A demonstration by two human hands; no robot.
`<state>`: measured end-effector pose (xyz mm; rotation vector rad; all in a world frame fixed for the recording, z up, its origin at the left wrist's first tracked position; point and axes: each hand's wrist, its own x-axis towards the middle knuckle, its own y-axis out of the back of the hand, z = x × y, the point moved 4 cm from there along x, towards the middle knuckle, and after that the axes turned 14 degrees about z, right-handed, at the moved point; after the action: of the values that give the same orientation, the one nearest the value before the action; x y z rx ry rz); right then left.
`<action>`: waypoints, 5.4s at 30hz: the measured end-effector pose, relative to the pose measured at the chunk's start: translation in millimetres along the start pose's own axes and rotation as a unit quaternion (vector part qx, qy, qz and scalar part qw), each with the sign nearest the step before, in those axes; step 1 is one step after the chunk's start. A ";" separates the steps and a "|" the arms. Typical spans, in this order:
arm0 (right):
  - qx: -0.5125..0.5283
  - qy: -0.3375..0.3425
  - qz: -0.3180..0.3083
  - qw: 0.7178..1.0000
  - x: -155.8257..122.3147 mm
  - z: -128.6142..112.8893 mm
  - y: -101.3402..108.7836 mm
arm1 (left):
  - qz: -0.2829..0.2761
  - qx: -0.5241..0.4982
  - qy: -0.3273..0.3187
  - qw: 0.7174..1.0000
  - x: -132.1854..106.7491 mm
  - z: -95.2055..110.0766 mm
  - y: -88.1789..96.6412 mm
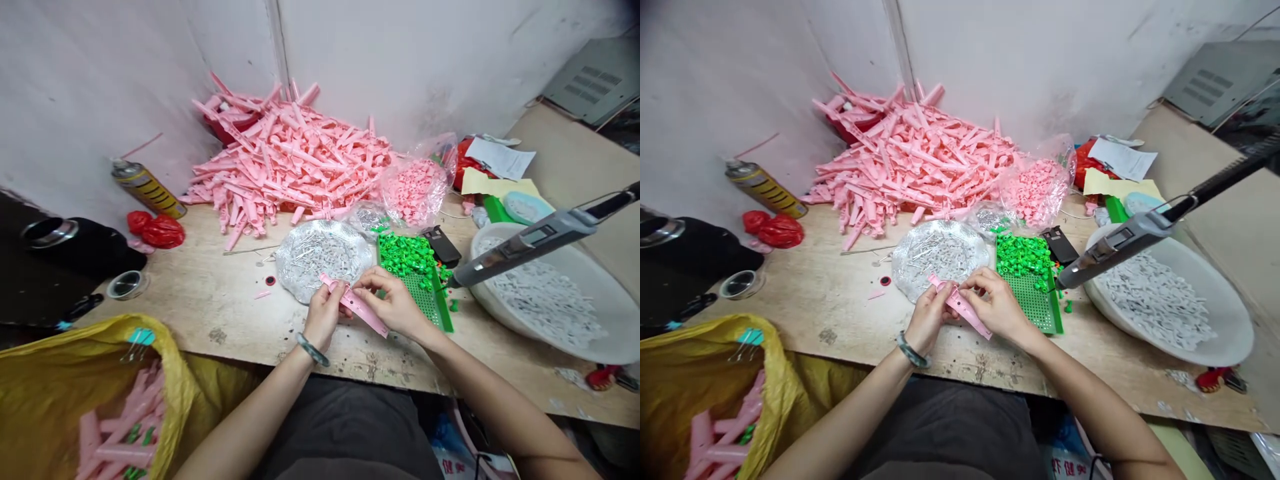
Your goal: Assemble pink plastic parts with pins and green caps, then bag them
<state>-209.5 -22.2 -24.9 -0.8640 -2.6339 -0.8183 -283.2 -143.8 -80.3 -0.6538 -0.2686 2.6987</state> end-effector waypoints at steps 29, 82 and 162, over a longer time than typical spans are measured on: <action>-0.158 0.084 0.051 0.982 -23.5 -12.5 -2.4 | 0.014 0.017 -0.034 0.999 -11.6 -3.5 -8.1; 0.001 0.047 -0.037 0.998 1.8 -10.2 -8.1 | 0.038 0.077 -0.163 0.983 -7.5 17.5 7.8; -0.444 -0.092 -0.088 0.887 72.1 54.4 -47.4 | -0.062 -0.157 0.167 0.972 -13.5 10.0 8.3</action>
<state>-298.7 11.5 -61.2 -0.9069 -2.4509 -2.1742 -279.1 -157.6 -68.2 -1.1252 -0.6297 2.3965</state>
